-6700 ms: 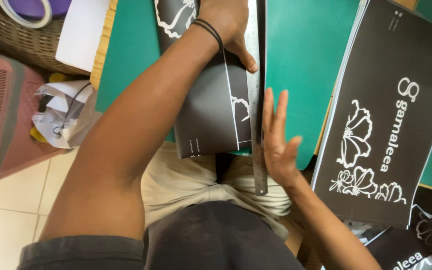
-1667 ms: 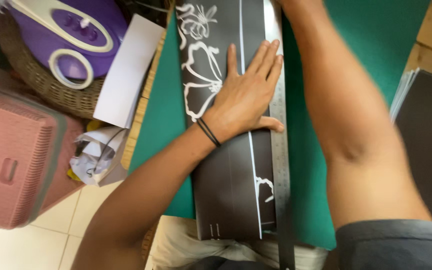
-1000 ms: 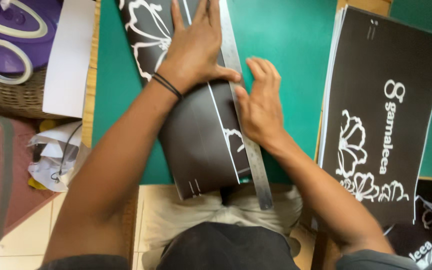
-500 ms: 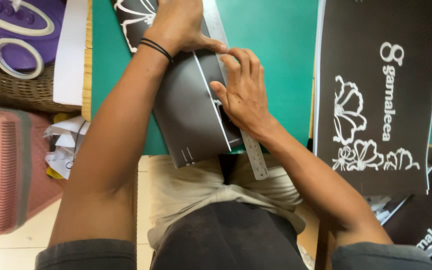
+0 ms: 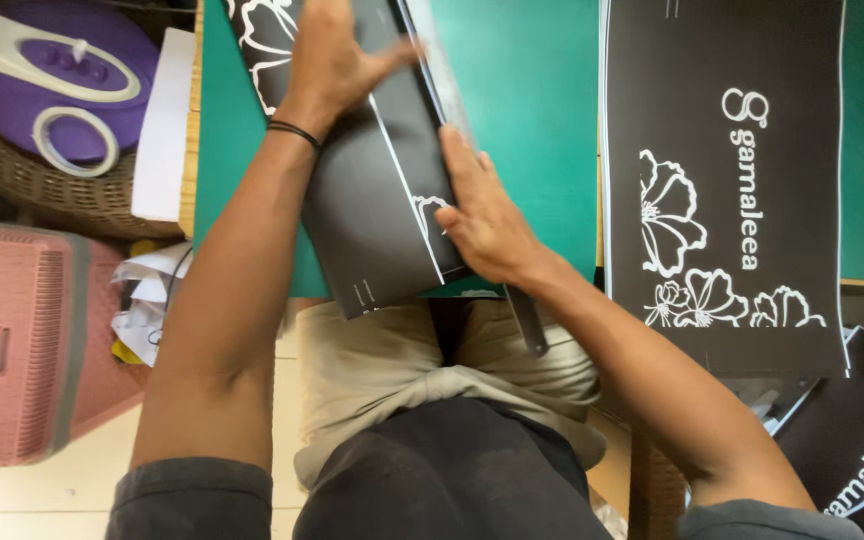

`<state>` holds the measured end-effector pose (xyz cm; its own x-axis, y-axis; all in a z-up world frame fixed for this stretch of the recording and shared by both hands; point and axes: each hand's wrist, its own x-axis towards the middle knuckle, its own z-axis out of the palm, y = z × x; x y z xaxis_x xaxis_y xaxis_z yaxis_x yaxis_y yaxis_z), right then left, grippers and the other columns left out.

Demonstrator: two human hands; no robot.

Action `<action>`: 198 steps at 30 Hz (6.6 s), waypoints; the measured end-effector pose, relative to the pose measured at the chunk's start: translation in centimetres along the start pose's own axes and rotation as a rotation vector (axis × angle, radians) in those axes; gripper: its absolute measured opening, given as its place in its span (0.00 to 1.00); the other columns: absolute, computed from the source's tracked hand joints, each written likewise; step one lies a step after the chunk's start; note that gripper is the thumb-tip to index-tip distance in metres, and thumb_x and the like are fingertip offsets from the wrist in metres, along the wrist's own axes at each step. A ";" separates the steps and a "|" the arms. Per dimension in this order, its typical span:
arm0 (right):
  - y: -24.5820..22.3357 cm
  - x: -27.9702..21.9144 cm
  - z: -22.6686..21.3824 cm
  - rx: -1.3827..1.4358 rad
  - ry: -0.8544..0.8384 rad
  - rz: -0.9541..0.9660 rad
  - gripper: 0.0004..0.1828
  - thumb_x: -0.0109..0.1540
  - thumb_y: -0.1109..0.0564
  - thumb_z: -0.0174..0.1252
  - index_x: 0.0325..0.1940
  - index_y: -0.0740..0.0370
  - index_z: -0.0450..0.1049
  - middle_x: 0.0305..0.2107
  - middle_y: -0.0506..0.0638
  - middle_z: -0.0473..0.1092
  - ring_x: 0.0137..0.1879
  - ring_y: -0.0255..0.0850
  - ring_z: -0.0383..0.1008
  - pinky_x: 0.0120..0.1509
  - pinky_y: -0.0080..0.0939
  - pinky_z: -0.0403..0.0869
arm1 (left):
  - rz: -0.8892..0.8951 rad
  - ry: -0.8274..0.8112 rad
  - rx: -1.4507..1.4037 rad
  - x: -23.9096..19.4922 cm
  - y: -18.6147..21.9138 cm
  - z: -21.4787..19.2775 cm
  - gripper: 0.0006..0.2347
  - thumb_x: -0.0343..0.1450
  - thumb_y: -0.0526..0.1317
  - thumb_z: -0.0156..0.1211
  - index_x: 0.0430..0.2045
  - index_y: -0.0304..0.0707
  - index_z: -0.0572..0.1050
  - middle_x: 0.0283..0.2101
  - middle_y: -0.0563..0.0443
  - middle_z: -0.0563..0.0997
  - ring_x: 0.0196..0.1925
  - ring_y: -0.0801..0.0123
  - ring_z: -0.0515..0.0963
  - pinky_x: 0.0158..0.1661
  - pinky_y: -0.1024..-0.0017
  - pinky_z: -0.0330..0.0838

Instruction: The person uses a metal ruler to measure and crease printed black paper sheets, then folds them by hand and stacks the finished items.

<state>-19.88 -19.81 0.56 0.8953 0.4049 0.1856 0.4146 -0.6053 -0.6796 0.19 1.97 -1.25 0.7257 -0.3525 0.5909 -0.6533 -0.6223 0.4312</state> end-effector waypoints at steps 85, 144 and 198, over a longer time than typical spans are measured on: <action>-3.5 -23.0 -13.6 -0.341 -0.083 0.357 0.25 0.51 0.49 0.69 0.52 0.55 0.77 0.54 0.47 0.74 0.56 0.48 0.75 0.57 0.46 0.75 | -0.304 -0.226 -0.391 -15.8 14.2 -9.0 0.05 0.72 0.34 0.70 0.31 0.31 0.80 0.14 0.56 0.68 0.17 0.82 0.63 0.21 0.77 0.57; -3.7 -21.9 -20.7 -0.411 0.352 0.323 0.16 0.60 0.64 0.60 0.53 0.61 0.77 0.62 0.69 0.66 0.69 0.62 0.69 0.71 0.51 0.69 | -0.441 -0.340 -0.723 -13.5 17.1 -10.4 0.13 0.76 0.38 0.58 0.53 0.31 0.75 0.36 0.48 0.83 0.41 0.72 0.84 0.40 0.75 0.79; -19.0 -1.9 1.8 -0.238 0.137 -0.560 0.31 0.71 0.51 0.58 0.78 0.42 0.57 0.73 0.70 0.50 0.78 0.75 0.54 0.80 0.80 0.58 | -1.170 0.432 -0.460 -30.2 -1.0 -27.3 0.27 0.81 0.53 0.48 0.63 0.21 0.69 0.56 0.39 0.77 0.56 0.59 0.76 0.54 0.66 0.70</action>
<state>-29.75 -7.84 11.89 0.5380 0.6227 0.5682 0.8378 -0.4691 -0.2793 -26.96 32.35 -0.92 0.8359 0.5271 -0.1533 0.2299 -0.0825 0.9697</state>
